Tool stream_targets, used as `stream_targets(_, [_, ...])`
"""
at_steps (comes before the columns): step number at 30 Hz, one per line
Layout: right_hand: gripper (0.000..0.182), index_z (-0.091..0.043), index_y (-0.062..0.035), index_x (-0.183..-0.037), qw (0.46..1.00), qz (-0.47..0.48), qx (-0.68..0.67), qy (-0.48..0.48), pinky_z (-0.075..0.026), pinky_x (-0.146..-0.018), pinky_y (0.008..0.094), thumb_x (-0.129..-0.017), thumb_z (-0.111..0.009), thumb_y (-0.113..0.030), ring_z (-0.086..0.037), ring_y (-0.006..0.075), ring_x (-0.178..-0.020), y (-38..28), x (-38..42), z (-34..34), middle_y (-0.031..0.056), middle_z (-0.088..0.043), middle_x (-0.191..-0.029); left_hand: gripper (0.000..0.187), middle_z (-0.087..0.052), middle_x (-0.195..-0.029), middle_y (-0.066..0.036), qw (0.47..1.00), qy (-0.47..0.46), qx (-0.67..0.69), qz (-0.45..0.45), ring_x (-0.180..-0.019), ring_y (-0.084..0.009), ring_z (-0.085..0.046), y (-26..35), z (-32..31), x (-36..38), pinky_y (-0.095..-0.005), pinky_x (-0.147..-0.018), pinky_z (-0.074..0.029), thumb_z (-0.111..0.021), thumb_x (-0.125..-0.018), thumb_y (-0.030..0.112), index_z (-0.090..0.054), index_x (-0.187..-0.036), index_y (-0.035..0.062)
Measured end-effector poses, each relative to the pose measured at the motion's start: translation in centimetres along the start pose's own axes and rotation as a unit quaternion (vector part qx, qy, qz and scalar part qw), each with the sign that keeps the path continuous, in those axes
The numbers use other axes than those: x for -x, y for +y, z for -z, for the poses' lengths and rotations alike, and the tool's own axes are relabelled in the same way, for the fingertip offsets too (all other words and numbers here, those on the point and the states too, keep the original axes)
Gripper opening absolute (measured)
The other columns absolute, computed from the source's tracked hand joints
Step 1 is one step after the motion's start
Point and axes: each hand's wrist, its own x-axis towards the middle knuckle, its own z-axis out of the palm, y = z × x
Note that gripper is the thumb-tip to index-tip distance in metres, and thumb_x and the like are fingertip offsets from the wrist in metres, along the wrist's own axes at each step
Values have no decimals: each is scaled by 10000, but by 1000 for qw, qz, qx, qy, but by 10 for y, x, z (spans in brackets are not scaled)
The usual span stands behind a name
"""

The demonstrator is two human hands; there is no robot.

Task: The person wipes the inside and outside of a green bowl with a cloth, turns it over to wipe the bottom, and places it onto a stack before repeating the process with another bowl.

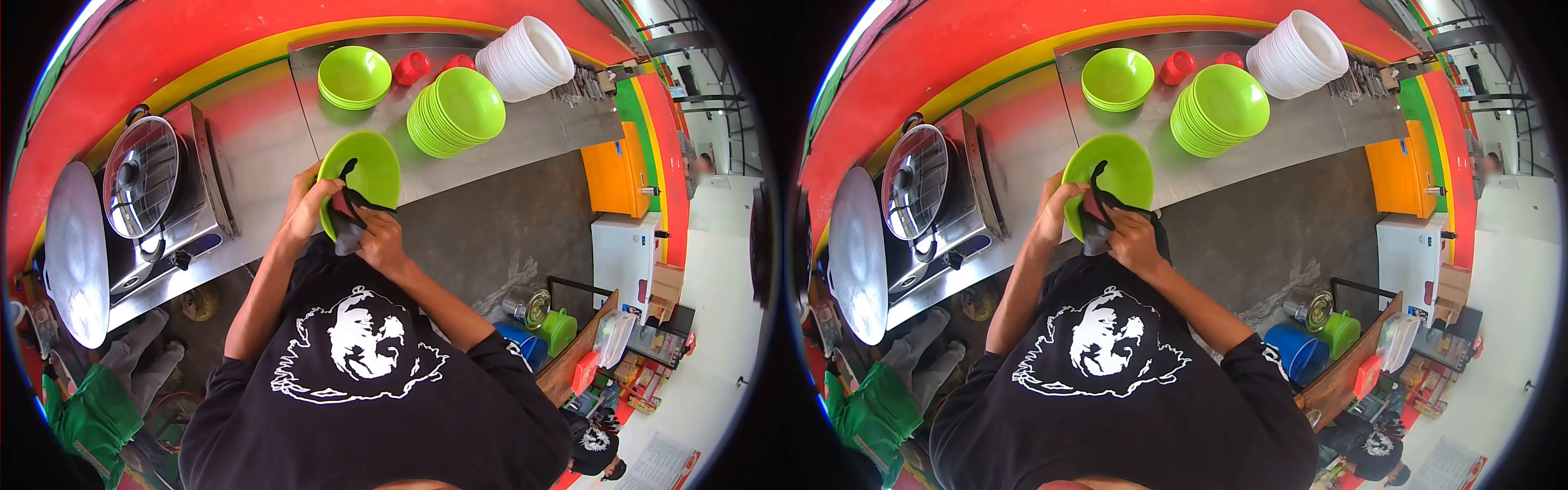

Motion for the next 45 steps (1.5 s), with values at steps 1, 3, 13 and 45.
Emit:
stream_targets(1, [372, -735, -7, -946, 1000, 8, 7, -15, -541, -930, 404, -630, -790, -196, -702, 296, -1022, 8, 7, 0, 191, -699, -1154, 498, -615, -940, -73, 999, -35, -8, 5, -866, -150, -548, 8, 2, 1, -285, -781, -437, -599, -805, 246, -590, -1200, -57])
stream_targets(3, [360, -735, -9, -935, 1000, 12, 24, 2, -542, -922, 409, -633, -786, -200, -702, 293, -1020, 16, 10, -1, 188, -704, -1136, 562, -624, -975, -84, 999, -39, -20, -10, -905, -165, -560, 19, -4, 5, -295, -828, -443, -616, -800, 229, -554, -1278, -59])
stream_targets(13, [129, -649, -47, -712, 979, -175, -86, 66, -526, -644, 408, -645, -760, -58, -662, 302, -674, -25, -11, -23, 108, -630, -667, 647, -578, -1163, -115, 995, 64, 58, -45, -1088, -209, -538, -8, -22, 8, -328, -984, -425, -576, -851, 187, -422, -1444, -19])
stream_targets(45, [403, -682, 7, -1025, 974, -110, -143, -141, -503, -962, 447, -644, -775, -85, -654, 339, -1080, -36, -33, -24, 177, -672, -1159, 603, -628, -1050, -93, 997, 56, -23, -40, -956, -166, -550, 18, 37, 18, -300, -868, -434, -551, -870, 273, -503, -1392, -24])
